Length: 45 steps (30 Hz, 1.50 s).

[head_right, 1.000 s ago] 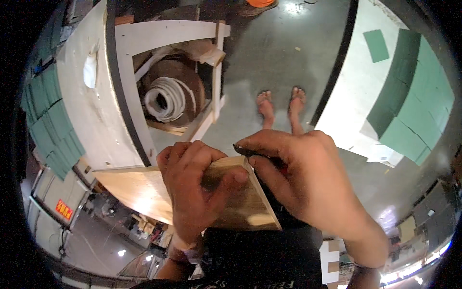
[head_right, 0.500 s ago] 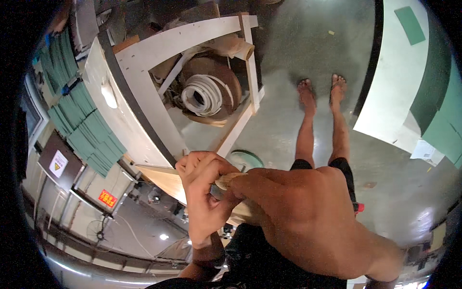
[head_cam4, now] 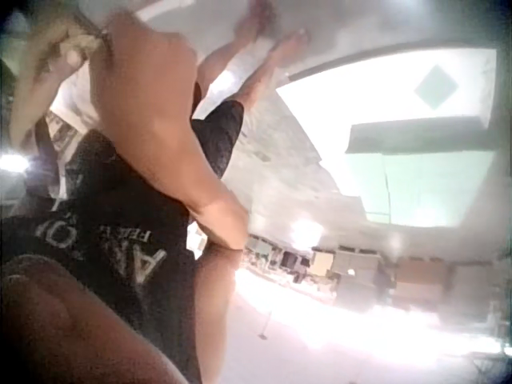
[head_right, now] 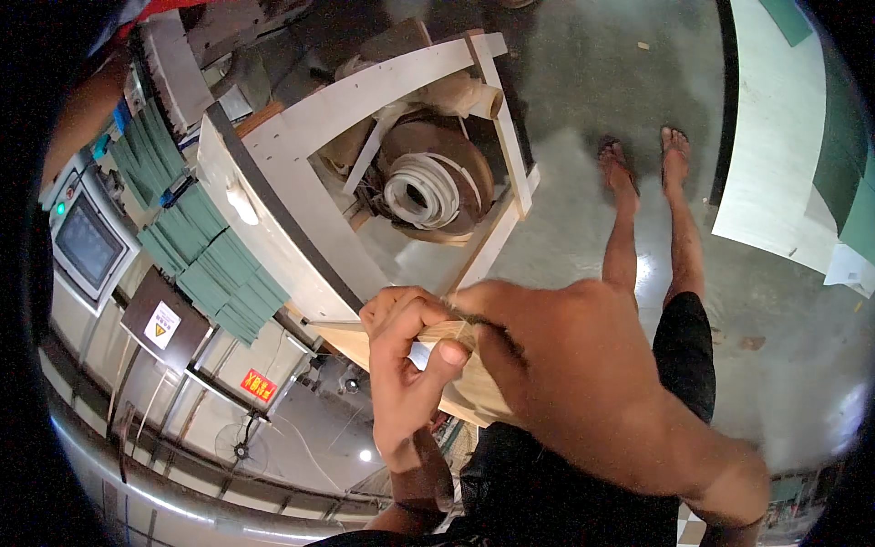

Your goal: The person trims a wooden board with a utility knife, applies glue from a bottle along the edge, attaches an edge strip by hand, trims the excess strip with the utility knife, and carries the board away.

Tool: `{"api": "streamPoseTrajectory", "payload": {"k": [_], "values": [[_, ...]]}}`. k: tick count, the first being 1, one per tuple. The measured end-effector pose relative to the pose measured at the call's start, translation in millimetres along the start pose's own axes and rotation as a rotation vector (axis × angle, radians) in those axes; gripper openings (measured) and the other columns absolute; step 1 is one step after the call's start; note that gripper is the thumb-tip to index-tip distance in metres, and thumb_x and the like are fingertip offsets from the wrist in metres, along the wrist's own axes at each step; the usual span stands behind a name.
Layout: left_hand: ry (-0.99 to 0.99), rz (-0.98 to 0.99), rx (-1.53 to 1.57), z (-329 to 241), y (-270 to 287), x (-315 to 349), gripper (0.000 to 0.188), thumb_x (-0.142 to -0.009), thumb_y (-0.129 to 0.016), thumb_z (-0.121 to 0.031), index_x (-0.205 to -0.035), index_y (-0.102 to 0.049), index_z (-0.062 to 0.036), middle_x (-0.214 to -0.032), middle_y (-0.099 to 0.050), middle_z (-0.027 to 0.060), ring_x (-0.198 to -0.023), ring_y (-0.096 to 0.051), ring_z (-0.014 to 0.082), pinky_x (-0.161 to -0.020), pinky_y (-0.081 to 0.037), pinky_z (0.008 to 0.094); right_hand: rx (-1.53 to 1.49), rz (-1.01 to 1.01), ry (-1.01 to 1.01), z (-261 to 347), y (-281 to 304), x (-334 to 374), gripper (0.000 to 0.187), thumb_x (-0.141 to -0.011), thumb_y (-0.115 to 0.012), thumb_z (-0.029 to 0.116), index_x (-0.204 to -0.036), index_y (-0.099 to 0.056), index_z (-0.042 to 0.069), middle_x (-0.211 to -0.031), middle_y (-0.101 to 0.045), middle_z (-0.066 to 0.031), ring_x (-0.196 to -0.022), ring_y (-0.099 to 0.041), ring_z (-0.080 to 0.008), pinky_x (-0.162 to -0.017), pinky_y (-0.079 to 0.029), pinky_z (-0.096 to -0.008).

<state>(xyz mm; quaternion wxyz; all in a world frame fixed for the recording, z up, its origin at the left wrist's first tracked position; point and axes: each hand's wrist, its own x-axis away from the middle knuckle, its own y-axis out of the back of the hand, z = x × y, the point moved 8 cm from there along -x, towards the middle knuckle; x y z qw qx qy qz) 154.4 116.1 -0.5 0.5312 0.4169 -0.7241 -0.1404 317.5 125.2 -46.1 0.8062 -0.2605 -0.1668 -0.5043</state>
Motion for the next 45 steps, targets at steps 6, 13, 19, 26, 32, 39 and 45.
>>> {"api": "streamPoseTrajectory", "payload": {"k": [6, 13, 19, 26, 32, 39, 45], "values": [[-0.073, -0.036, -0.032, -4, 5, 0, 0.040, -0.082, -0.078, -0.045, -0.086, -0.068, -0.0069, -0.086, -0.065, 0.0033, -0.095, -0.055, 0.0250, -0.096, -0.029, 0.0397, 0.043, -0.003, 0.153, 8, -3, 5, 0.020, -0.087, -0.071, 0.002, -0.107, -0.073, -0.001, -0.069, -0.069, -0.0165, -0.055, -0.068, -0.0203, -0.053, -0.049, -0.0299], [-0.053, -0.064, 0.018, -7, 4, -3, 0.041, -0.083, -0.078, -0.046, -0.085, -0.068, -0.0065, -0.085, -0.064, 0.0031, -0.095, -0.055, 0.0247, -0.096, -0.029, 0.0398, 0.139, -0.093, 0.157, 15, -2, 8, 0.020, -0.086, -0.070, -0.002, -0.105, -0.074, 0.001, -0.071, -0.070, -0.0158, -0.056, -0.068, -0.0224, -0.054, -0.050, -0.0313], [-0.047, -0.036, -0.036, -5, 3, 1, 0.043, -0.083, -0.077, -0.048, -0.087, -0.067, -0.0064, -0.086, -0.063, 0.0038, -0.095, -0.055, 0.0255, -0.095, -0.029, 0.0402, -0.043, -0.046, -0.030, -5, 1, 1, 0.022, -0.087, -0.069, -0.003, -0.107, -0.074, 0.003, -0.077, -0.073, -0.0148, -0.058, -0.068, -0.0239, -0.057, -0.051, -0.0314], [-0.072, -0.040, -0.027, 1, 2, 1, 0.042, -0.081, -0.080, -0.046, -0.090, -0.068, -0.0075, -0.084, -0.062, 0.0032, -0.091, -0.054, 0.0244, -0.095, -0.030, 0.0393, -0.157, 0.075, 0.113, -11, -17, 23, 0.025, -0.089, -0.074, 0.001, -0.113, -0.069, 0.000, -0.082, -0.073, -0.0135, -0.064, -0.068, -0.0175, -0.060, -0.051, -0.0297], [-0.082, -0.199, 0.084, 8, -2, 2, 0.044, -0.083, -0.080, -0.051, -0.094, -0.068, -0.0104, -0.091, -0.061, 0.0054, -0.091, -0.053, 0.0244, -0.098, -0.031, 0.0401, 0.314, 0.036, -0.236, -86, -44, 134, 0.033, -0.083, -0.080, 0.018, -0.113, -0.069, 0.009, -0.094, -0.074, -0.0128, -0.087, -0.072, -0.0362, -0.075, -0.057, -0.0422], [-0.141, -0.595, 0.064, 0, 7, 29, 0.047, -0.088, -0.078, -0.033, -0.120, -0.062, -0.0026, -0.114, -0.060, 0.0178, -0.111, -0.053, 0.0356, -0.102, -0.037, 0.0477, 0.506, -0.102, -0.154, -132, -67, 226, 0.022, -0.083, -0.079, 0.016, -0.102, -0.071, 0.008, -0.092, -0.073, -0.0159, -0.085, -0.070, -0.0388, -0.072, -0.054, -0.0465], [-0.309, -0.617, 0.076, -13, -46, 174, 0.027, -0.091, -0.073, -0.016, -0.113, -0.065, -0.0023, -0.113, -0.063, 0.0168, -0.112, -0.059, 0.0329, -0.099, -0.047, 0.0430, 0.669, -0.224, -0.177, -139, -63, 234, 0.021, -0.085, -0.076, 0.021, -0.104, -0.073, 0.012, -0.091, -0.074, -0.0164, -0.087, -0.071, -0.0389, -0.074, -0.054, -0.0490]]}}
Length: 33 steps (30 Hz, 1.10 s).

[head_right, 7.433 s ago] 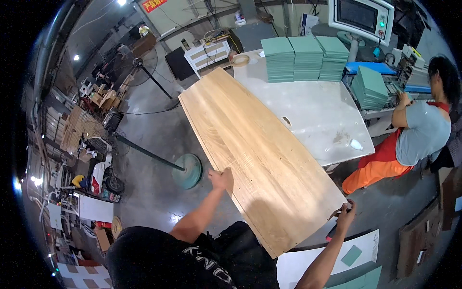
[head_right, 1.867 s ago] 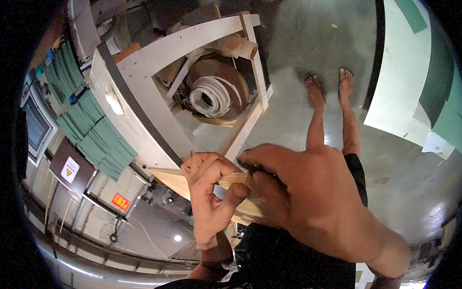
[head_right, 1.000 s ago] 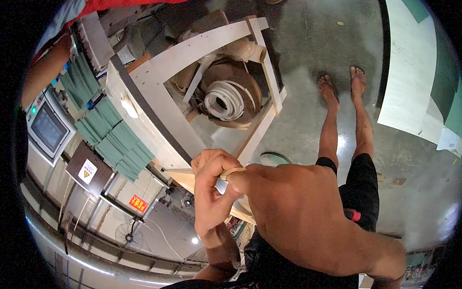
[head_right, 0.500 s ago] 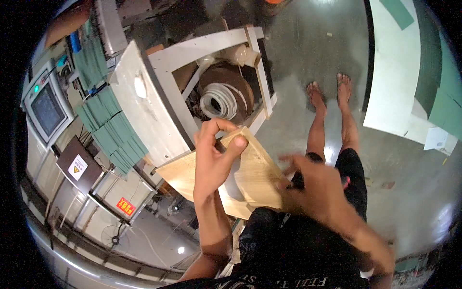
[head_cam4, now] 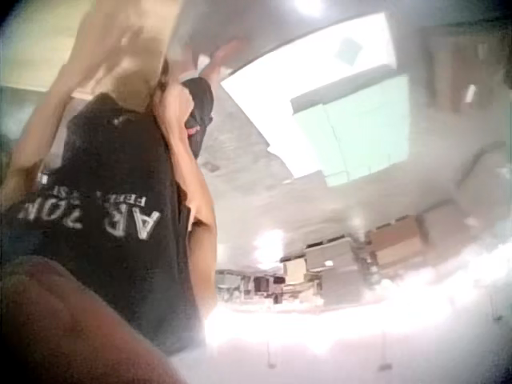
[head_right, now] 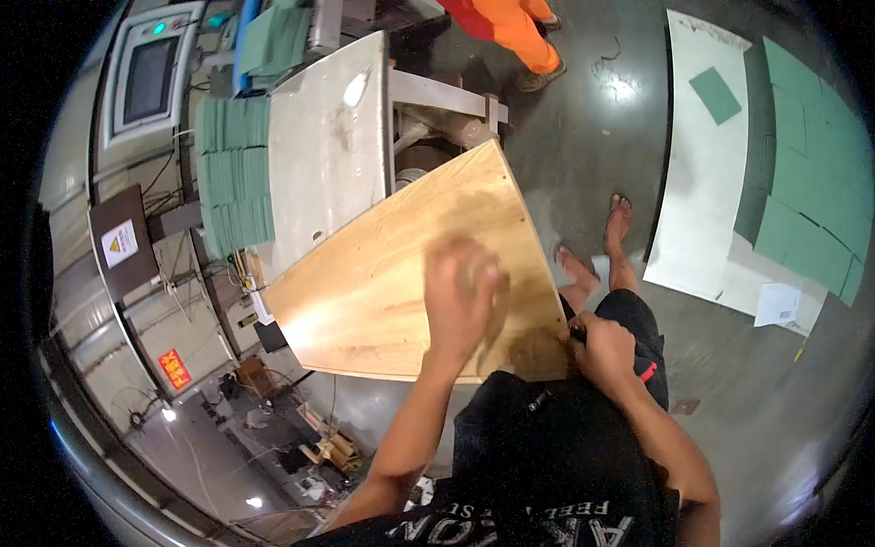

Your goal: The person trims a wooden board with a utility knife, applies glue from a bottle along the edge, attaches an edge strip by hand, trims the excess strip with the utility knife, and carries the board away.

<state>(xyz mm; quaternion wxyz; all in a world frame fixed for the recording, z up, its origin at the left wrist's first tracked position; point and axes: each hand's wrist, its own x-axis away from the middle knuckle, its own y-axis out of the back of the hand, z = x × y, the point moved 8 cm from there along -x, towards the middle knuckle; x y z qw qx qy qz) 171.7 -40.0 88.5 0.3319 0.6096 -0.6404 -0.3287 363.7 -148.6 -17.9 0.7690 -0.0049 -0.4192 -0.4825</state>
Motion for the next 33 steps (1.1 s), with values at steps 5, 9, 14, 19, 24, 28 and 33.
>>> {"api": "streamPoseTrajectory", "payload": {"k": [5, 9, 14, 19, 24, 28, 33], "values": [[0.441, 0.627, 0.637, 36, -9, 157, 0.030, -0.106, -0.057, -0.027, -0.123, -0.068, -0.0036, -0.115, -0.071, 0.0103, -0.109, -0.063, 0.0206, -0.098, -0.048, 0.0373, 0.083, -0.162, 0.033, -5, -10, 13, 0.025, -0.092, -0.072, 0.032, -0.102, -0.074, 0.009, -0.090, -0.073, -0.0197, -0.088, -0.069, -0.0423, -0.076, -0.053, -0.0503], [0.269, 0.916, 0.787, 77, -3, 254, 0.040, -0.107, -0.054, -0.040, -0.112, -0.073, -0.0050, -0.109, -0.074, 0.0063, -0.103, -0.066, 0.0164, -0.095, -0.049, 0.0320, 0.182, -0.158, 0.119, -8, -28, 21, 0.032, -0.093, -0.070, 0.035, -0.105, -0.073, 0.005, -0.092, -0.073, -0.0214, -0.089, -0.069, -0.0426, -0.077, -0.053, -0.0490], [0.408, 0.705, 0.539, 94, 57, 349, 0.035, -0.101, -0.066, -0.033, -0.082, -0.056, -0.0051, -0.072, -0.054, 0.0015, -0.073, -0.045, 0.0085, -0.066, -0.042, 0.0318, 0.199, -0.301, 0.167, -19, -13, 31, 0.035, -0.092, -0.074, 0.031, -0.113, -0.069, 0.003, -0.092, -0.074, -0.0205, -0.086, -0.072, -0.0392, -0.075, -0.054, -0.0440], [0.741, 0.940, 0.994, 115, 43, 532, 0.050, -0.102, -0.052, -0.060, -0.115, -0.059, -0.0126, -0.106, -0.057, -0.0028, -0.100, -0.052, 0.0126, -0.073, -0.046, 0.0324, 0.316, -0.490, 0.264, 16, 0, 39, 0.050, -0.087, -0.079, 0.029, -0.123, -0.062, 0.000, -0.107, -0.067, -0.0208, -0.096, -0.067, -0.0367, -0.084, -0.053, -0.0468], [0.919, 0.991, 1.022, 77, -7, 573, 0.065, -0.103, -0.056, -0.046, -0.155, -0.043, -0.0084, -0.150, -0.051, 0.0083, -0.134, -0.050, 0.0256, -0.097, -0.053, 0.0426, -0.049, -0.122, 0.335, 68, 11, 1, 0.043, -0.090, -0.079, 0.028, -0.118, -0.063, 0.000, -0.076, -0.061, -0.0062, -0.055, -0.057, -0.0185, -0.052, -0.045, -0.0308], [0.781, 0.806, 0.996, 40, 28, 523, 0.052, -0.098, -0.058, -0.023, -0.146, -0.053, -0.0034, -0.139, -0.059, 0.0087, -0.124, -0.055, 0.0204, -0.097, -0.052, 0.0366, -0.671, 0.417, -0.053, 119, -26, -18, 0.032, -0.097, -0.071, 0.039, -0.109, -0.059, 0.012, -0.082, -0.052, 0.0013, -0.054, -0.040, -0.0082, -0.048, -0.033, -0.0242], [0.955, 0.881, 1.196, 22, 6, 522, 0.054, -0.092, -0.059, -0.019, -0.144, -0.054, -0.0008, -0.132, -0.063, 0.0091, -0.120, -0.056, 0.0214, -0.102, -0.048, 0.0344, -0.742, 0.732, -0.152, 117, -107, -4, 0.027, -0.099, -0.067, 0.035, -0.106, -0.059, 0.011, -0.078, -0.058, -0.0027, -0.061, -0.058, -0.0130, -0.054, -0.047, -0.0271]]}}
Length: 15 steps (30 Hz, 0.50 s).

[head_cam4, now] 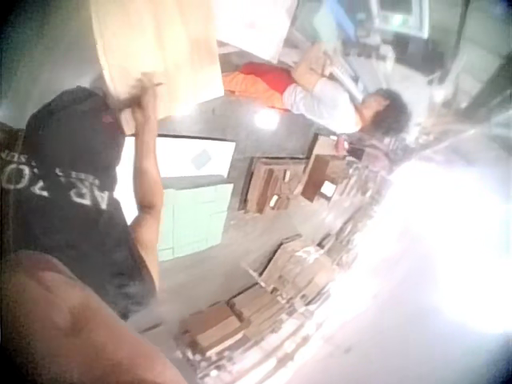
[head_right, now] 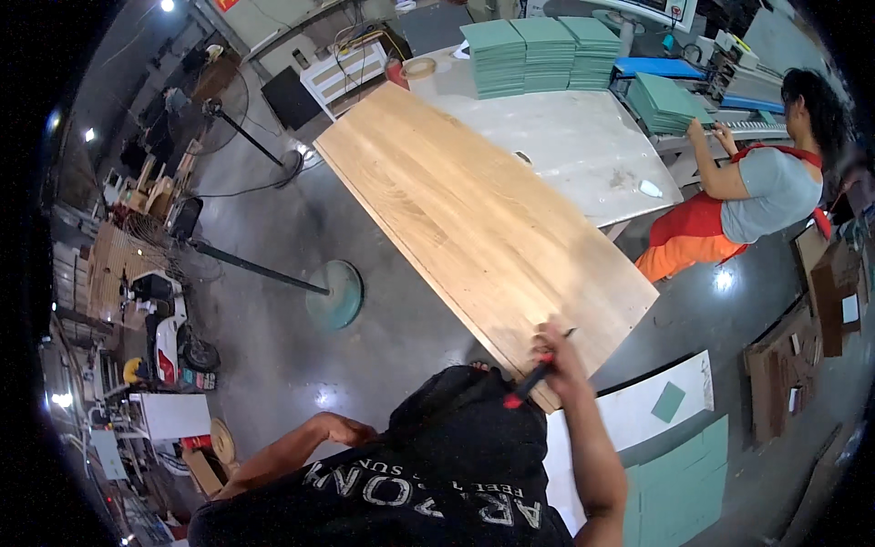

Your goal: The person trims a wooden board with a utility knife, applies glue from a bottle along the edge, attaches an edge strip by hand, trims the excess strip with the utility knife, and carries the board away.

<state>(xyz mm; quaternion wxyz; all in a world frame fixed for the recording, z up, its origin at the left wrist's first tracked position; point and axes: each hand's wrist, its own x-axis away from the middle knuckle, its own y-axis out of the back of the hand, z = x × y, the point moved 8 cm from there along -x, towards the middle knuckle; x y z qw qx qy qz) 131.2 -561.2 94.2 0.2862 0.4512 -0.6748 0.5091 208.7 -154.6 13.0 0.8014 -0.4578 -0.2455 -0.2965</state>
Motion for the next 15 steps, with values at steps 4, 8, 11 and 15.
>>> {"api": "streamPoseTrajectory", "payload": {"k": [4, 8, 11, 15], "values": [[-0.213, -0.027, 0.069, 63, -9, -45, 0.069, -0.077, -0.056, -0.008, -0.145, -0.051, 0.0049, -0.133, -0.064, 0.0109, -0.122, -0.055, 0.0210, -0.108, -0.043, 0.0329, 0.252, 0.159, -0.018, -54, -48, 6, 0.014, -0.100, -0.062, 0.017, -0.109, -0.057, 0.007, -0.084, -0.062, -0.0068, -0.069, -0.065, -0.0219, -0.063, -0.056, -0.0372], [-0.225, -0.044, 0.399, 32, -4, -38, 0.068, -0.095, -0.066, -0.033, -0.149, -0.046, 0.0025, -0.142, -0.058, 0.0107, -0.126, -0.054, 0.0229, -0.112, -0.039, 0.0335, 0.374, 0.041, 0.076, -8, -48, -26, 0.017, -0.095, -0.058, 0.006, -0.111, -0.053, 0.003, -0.092, -0.064, -0.0105, -0.070, -0.066, -0.0203, -0.064, -0.056, -0.0350], [-0.291, -0.081, 0.553, 62, 43, -51, 0.069, -0.098, -0.064, -0.053, -0.145, -0.048, -0.0030, -0.142, -0.056, 0.0110, -0.125, -0.056, 0.0239, -0.110, -0.042, 0.0423, 0.706, -0.009, 0.445, 68, -42, -97, 0.020, -0.094, -0.058, 0.006, -0.114, -0.056, 0.006, -0.091, -0.063, -0.0069, -0.076, -0.065, -0.0177, -0.065, -0.055, -0.0351], [-0.321, -0.370, 0.530, 29, 138, -49, 0.059, -0.099, -0.062, -0.055, -0.129, -0.059, -0.0040, -0.124, -0.065, 0.0132, -0.116, -0.064, 0.0285, -0.096, -0.055, 0.0427, 1.555, -0.469, 0.990, 195, -44, -156, 0.037, -0.085, -0.066, 0.008, -0.122, -0.071, 0.006, -0.094, -0.070, -0.0191, -0.088, -0.066, -0.0357, -0.077, -0.053, -0.0417]]}}
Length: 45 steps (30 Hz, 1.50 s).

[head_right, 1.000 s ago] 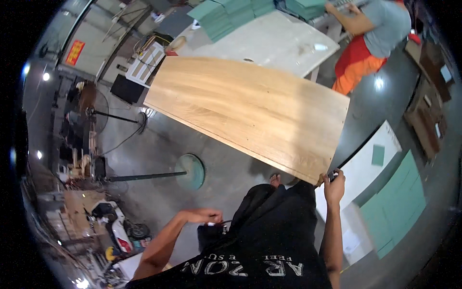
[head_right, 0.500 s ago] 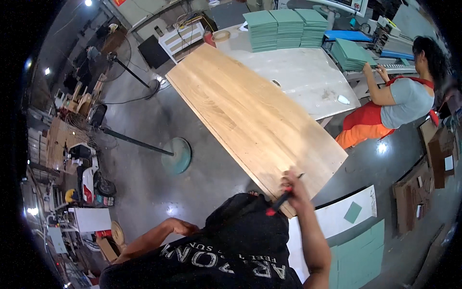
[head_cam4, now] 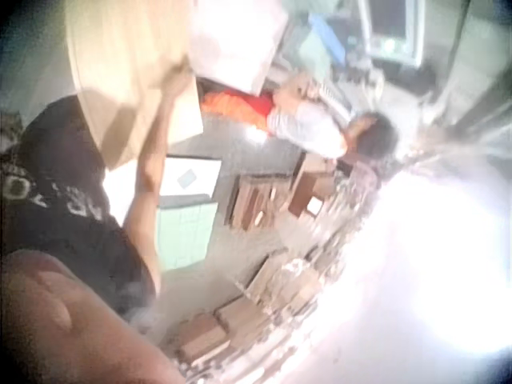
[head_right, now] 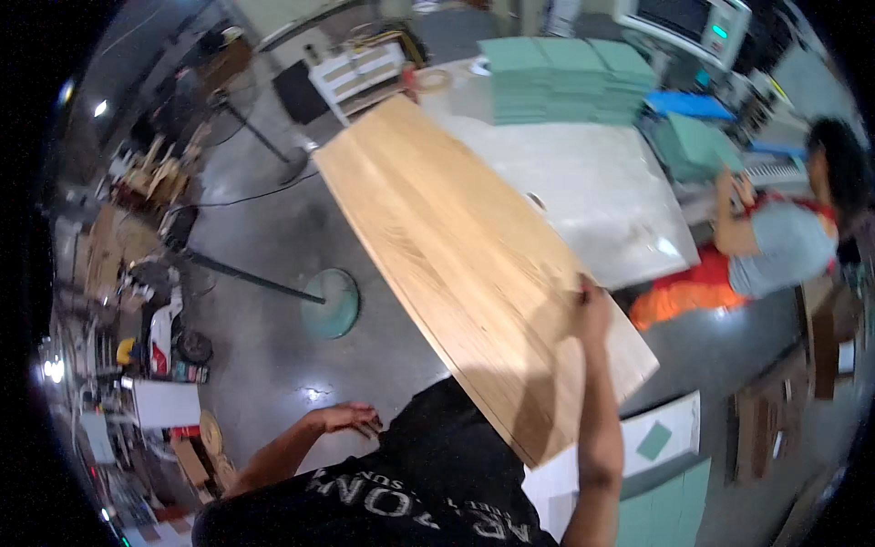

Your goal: The person trims a wooden board with a utility knife, applies glue from a bottle along the edge, attaches an edge strip by hand, trims the excess strip with the utility knife, and carries the board away.

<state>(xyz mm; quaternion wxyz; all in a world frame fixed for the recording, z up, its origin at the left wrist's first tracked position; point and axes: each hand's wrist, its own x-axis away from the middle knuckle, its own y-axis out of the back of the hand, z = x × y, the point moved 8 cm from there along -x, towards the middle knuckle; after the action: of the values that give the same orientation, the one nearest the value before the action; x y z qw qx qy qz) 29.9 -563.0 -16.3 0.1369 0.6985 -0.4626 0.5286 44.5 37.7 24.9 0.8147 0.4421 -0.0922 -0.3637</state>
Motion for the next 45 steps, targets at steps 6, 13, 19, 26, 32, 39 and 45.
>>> {"api": "streamPoseTrajectory", "payload": {"k": [6, 13, 19, 26, 32, 39, 45], "values": [[-0.321, -0.515, 0.087, -107, 134, -107, 0.056, -0.104, -0.051, -0.055, -0.131, -0.061, -0.0070, -0.119, -0.068, 0.0088, -0.105, -0.066, 0.0231, -0.089, -0.054, 0.0405, 0.250, 0.025, 0.030, -60, -6, -112, 0.043, -0.089, -0.062, 0.007, -0.131, -0.068, 0.014, -0.101, -0.065, -0.0181, -0.098, -0.060, -0.0396, -0.089, -0.050, -0.0487], [-0.380, -0.510, 0.523, -261, 126, -127, 0.080, -0.104, -0.030, -0.068, -0.153, -0.042, -0.0062, -0.146, -0.057, 0.0139, -0.135, -0.052, 0.0279, -0.112, -0.041, 0.0514, 0.312, -0.253, -0.315, -64, 9, -86, 0.051, -0.093, -0.072, 0.031, -0.128, -0.059, -0.004, -0.119, -0.063, -0.0281, -0.109, -0.060, -0.0459, -0.092, -0.048, -0.0526], [-0.744, -0.447, 1.186, -304, 178, -170, 0.078, -0.105, -0.036, -0.064, -0.147, -0.047, 0.0008, -0.146, -0.055, 0.0181, -0.128, -0.058, 0.0304, -0.106, -0.047, 0.0446, 0.512, 0.159, -0.531, -128, 24, -4, 0.086, -0.103, -0.030, 0.068, -0.099, -0.074, -0.007, -0.090, -0.071, -0.0313, -0.086, -0.068, -0.0519, -0.074, -0.051, -0.0603], [-0.623, -0.950, 1.065, -281, 148, -169, 0.052, -0.109, -0.045, -0.048, -0.123, -0.063, -0.0002, -0.098, -0.065, 0.0061, -0.090, -0.056, 0.0182, -0.082, -0.051, 0.0396, 1.244, 0.136, 0.004, -216, 54, 41, 0.060, -0.100, -0.059, 0.044, -0.146, -0.047, 0.009, -0.142, -0.051, -0.0200, -0.134, -0.040, -0.0392, -0.112, -0.024, -0.0345], [-0.705, -0.694, 1.437, -118, 88, -132, 0.072, -0.108, -0.025, -0.060, -0.139, -0.055, -0.0028, -0.129, -0.065, 0.0170, -0.110, -0.066, 0.0313, -0.098, -0.053, 0.0426, 0.871, -0.043, -0.077, -29, 134, 48, 0.032, -0.102, -0.056, 0.033, -0.099, -0.072, 0.006, -0.081, -0.071, -0.0158, -0.066, -0.070, -0.0286, -0.054, -0.055, -0.0436], [-0.723, -0.554, 1.654, 55, -6, -123, 0.078, -0.100, -0.031, -0.065, -0.151, -0.045, -0.0072, -0.148, -0.053, 0.0193, -0.132, -0.053, 0.0413, -0.112, -0.043, 0.0543, 0.770, -0.286, 0.229, 4, 204, 137, 0.045, -0.103, -0.054, 0.037, -0.092, -0.069, -0.004, -0.080, -0.070, -0.0220, -0.066, -0.065, -0.0401, -0.057, -0.050, -0.0470], [-1.176, -0.266, 1.606, 179, 2, -36, 0.090, -0.089, -0.036, -0.077, -0.151, -0.047, -0.0143, -0.157, -0.045, 0.0152, -0.140, -0.043, 0.0418, -0.116, -0.033, 0.0628, 0.321, -0.358, 0.756, 187, 214, 202, 0.032, -0.103, -0.045, 0.019, -0.078, -0.057, 0.003, -0.071, -0.053, -0.0189, -0.068, -0.052, -0.0413, -0.066, -0.038, -0.0526]]}}
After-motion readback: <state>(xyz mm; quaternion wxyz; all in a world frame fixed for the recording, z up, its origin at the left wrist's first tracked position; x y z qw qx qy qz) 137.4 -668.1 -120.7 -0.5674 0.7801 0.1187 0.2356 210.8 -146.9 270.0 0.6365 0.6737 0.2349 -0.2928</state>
